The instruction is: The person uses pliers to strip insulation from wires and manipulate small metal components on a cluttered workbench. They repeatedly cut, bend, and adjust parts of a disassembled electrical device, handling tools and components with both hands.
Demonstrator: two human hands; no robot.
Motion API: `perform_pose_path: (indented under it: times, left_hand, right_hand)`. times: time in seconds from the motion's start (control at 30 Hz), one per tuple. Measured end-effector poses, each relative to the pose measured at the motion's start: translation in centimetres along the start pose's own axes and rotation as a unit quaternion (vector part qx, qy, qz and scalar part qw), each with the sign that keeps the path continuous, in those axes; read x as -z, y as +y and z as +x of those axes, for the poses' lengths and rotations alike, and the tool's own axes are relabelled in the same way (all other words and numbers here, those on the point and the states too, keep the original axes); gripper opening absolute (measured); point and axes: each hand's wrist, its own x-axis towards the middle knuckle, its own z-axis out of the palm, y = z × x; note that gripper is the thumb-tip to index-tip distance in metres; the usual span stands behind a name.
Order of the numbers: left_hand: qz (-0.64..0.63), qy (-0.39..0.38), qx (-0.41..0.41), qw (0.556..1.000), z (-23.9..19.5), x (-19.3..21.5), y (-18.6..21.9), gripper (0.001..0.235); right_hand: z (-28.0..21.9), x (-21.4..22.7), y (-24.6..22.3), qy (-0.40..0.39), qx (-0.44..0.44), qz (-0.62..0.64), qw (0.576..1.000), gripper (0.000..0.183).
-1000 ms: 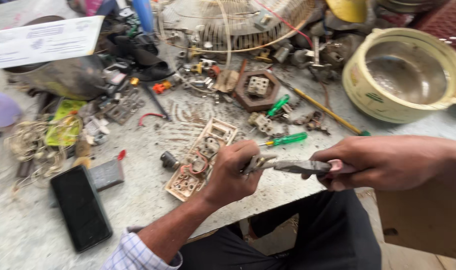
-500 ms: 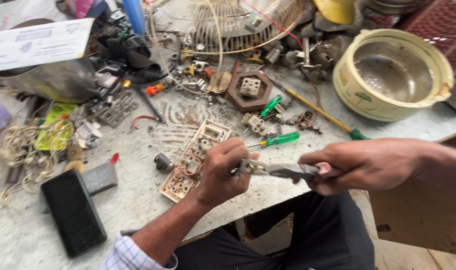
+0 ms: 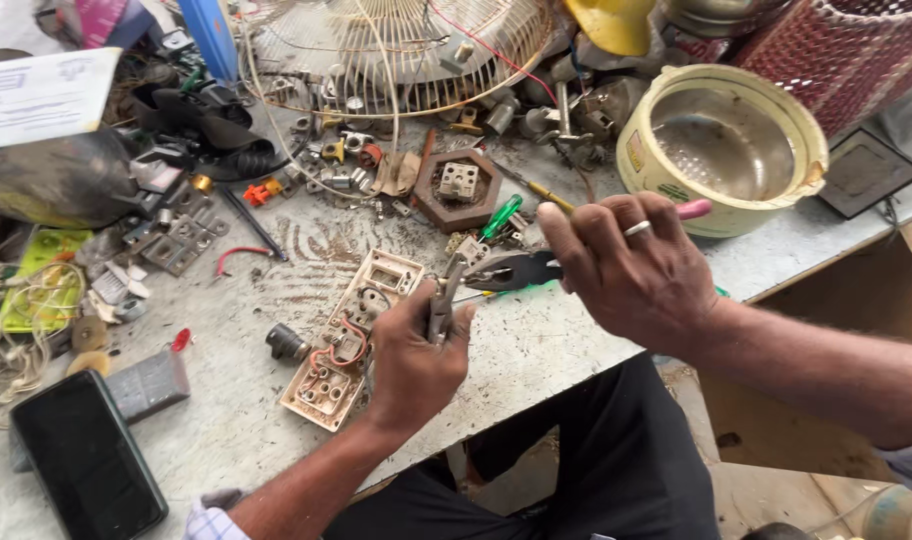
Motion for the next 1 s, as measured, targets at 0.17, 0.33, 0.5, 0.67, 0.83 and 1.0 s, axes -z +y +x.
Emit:
perform_pose_path:
  times: [0.17,0.33,0.5,0.67,0.83,1.0]
  left_hand:
    - [-0.004,0.015,-0.075,0.997,0.0,0.1,-0.7,0.031]
    - [-0.006,0.027,-0.112,0.993,0.2,0.1,-0.6,0.029]
    - [-0.031,0.019,-0.121,0.992,0.2,0.5,0.1,0.018]
    - [-0.026,0.011,-0.138,0.990,0.3,0.5,0.1,0.032]
    - [-0.025,-0.001,-0.139,0.990,0.0,0.4,-0.3,0.033]
    - [-0.044,-0.033,-0.068,0.996,0.0,-0.2,-1.0,0.023]
  right_hand:
    - [0.7,0.8,-0.9,-0.089,-0.053,0.173,0.979,0.068]
    - [1.6,2.3,-0.9,-0.278,-0.122,0.309,0.901,0.063]
    - [2.7,3.7,0.2,-0.352,-0.154,0.482,0.788,0.042]
    - [2.4,3.4,1.6,-0.432,-0.152,0.554,0.696,0.017]
    - [1.7,2.6,2.5,-0.464,-0.140,0.554,0.677,0.018]
    - [0.6,1.6,1.0,-0.225,-0.060,0.387,0.892,0.038]
